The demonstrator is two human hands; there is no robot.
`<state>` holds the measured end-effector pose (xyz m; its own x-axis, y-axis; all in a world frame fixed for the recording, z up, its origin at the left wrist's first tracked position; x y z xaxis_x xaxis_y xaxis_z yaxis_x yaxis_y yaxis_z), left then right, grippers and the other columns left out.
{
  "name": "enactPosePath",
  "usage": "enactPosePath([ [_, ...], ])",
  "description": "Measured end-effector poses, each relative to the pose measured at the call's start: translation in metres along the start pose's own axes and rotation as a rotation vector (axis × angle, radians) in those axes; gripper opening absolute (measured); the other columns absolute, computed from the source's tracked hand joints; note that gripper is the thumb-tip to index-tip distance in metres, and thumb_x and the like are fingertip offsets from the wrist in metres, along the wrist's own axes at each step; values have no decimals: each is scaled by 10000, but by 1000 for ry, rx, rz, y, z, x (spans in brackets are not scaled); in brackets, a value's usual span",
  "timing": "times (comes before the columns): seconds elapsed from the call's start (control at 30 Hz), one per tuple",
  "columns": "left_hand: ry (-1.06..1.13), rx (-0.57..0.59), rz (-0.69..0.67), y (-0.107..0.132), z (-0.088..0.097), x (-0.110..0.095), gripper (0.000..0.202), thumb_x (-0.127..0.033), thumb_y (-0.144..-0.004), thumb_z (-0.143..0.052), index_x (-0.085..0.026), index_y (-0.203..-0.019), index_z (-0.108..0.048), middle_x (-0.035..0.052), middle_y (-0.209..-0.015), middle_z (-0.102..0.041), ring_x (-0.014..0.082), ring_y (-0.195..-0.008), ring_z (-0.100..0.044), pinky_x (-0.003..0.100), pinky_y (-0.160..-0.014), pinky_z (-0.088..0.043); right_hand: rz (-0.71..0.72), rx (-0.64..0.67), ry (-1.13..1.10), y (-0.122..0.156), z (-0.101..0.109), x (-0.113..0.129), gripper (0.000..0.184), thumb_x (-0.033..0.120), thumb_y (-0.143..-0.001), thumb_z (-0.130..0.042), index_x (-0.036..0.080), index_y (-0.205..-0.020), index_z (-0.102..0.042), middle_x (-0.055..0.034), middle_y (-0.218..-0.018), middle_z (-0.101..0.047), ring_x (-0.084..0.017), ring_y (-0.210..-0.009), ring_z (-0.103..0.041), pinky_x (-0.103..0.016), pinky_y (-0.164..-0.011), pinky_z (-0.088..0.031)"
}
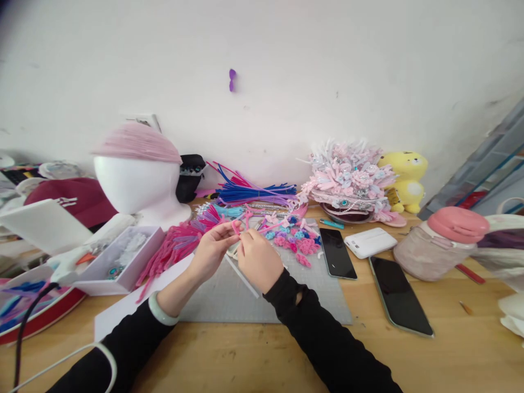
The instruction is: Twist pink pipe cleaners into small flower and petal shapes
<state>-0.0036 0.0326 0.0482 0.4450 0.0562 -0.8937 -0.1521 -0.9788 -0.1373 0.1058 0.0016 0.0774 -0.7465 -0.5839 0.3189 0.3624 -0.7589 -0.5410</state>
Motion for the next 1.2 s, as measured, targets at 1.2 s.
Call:
enactPosePath([
  [1.2,3,139,45,-1,5,4,321,-86,-599,-649,-153,-908,-594,-9,-700,-590,88,-653,-546,193,-615,-404,-45,149,20,-6,8,-8,139,108,-765,-441,145,-721,-567,-44,-711,-572,-146,-702,-516,-250,-647,-370],
])
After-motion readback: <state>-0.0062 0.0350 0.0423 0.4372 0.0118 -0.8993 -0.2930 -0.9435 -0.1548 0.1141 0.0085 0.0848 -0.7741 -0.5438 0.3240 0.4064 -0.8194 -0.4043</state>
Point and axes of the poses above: each hand's wrist, its own y-axis away from the middle knuckle, its own z-axis out of the back of the hand, x = y × z, the point moved 3 cm from there along -y, towards the middle knuckle
